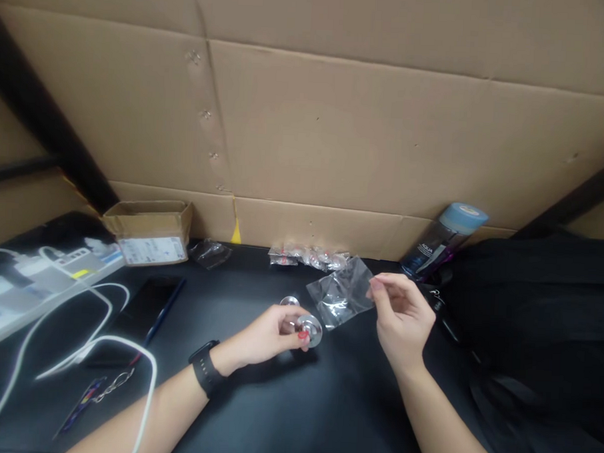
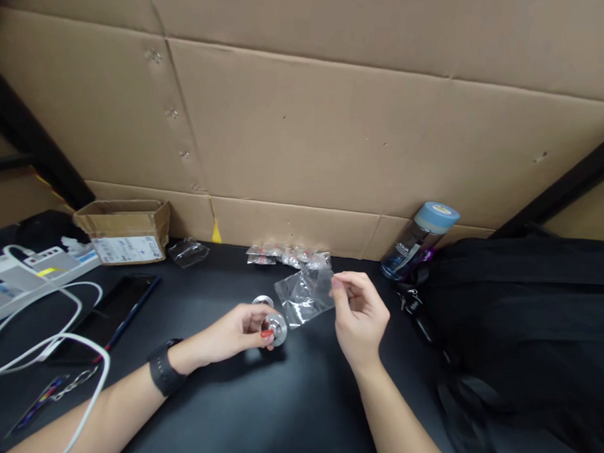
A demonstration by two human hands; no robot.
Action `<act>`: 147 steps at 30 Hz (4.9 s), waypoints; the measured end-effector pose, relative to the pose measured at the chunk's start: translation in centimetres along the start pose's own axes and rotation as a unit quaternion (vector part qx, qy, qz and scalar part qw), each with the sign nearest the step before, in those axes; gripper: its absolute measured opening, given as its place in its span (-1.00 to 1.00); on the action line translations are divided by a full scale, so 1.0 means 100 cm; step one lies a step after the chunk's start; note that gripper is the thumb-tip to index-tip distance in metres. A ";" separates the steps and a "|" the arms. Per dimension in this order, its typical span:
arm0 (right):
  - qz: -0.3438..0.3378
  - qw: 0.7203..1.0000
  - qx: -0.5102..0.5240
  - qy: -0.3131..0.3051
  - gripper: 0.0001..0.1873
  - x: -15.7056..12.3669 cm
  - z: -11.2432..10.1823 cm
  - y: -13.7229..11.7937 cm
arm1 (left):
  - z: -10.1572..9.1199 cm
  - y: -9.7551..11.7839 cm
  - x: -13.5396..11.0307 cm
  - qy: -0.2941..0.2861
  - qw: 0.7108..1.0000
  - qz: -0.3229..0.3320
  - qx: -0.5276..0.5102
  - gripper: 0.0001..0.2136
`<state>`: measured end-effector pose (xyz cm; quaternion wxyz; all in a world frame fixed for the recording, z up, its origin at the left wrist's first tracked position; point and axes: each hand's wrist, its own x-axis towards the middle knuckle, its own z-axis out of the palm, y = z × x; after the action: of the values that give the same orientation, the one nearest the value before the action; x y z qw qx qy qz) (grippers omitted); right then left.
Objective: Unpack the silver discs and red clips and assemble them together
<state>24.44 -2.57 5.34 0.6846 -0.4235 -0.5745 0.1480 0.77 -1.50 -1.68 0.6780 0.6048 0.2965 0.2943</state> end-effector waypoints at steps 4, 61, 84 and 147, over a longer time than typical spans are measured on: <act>-0.004 0.998 -0.051 0.029 -0.93 0.005 -0.004 0.012 | -0.025 0.019 -0.007 0.105 0.984 0.074 0.122 -0.61; 0.177 0.967 0.060 -0.171 -0.72 -0.013 0.017 0.042 | -0.168 0.005 -0.032 0.504 0.693 -0.041 0.514 -0.54; 0.133 0.971 0.047 -0.192 -0.71 -0.012 0.015 0.036 | -0.149 0.011 -0.031 0.515 0.657 0.040 0.549 -0.63; 0.183 0.953 0.108 -0.218 -0.89 -0.027 0.024 0.017 | 0.007 0.026 0.006 0.257 0.942 0.151 0.153 -0.76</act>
<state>21.95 -2.49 2.23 0.5455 -0.4021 -0.6031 0.4207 1.52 -1.25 0.99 0.4261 0.6427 0.4071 0.4895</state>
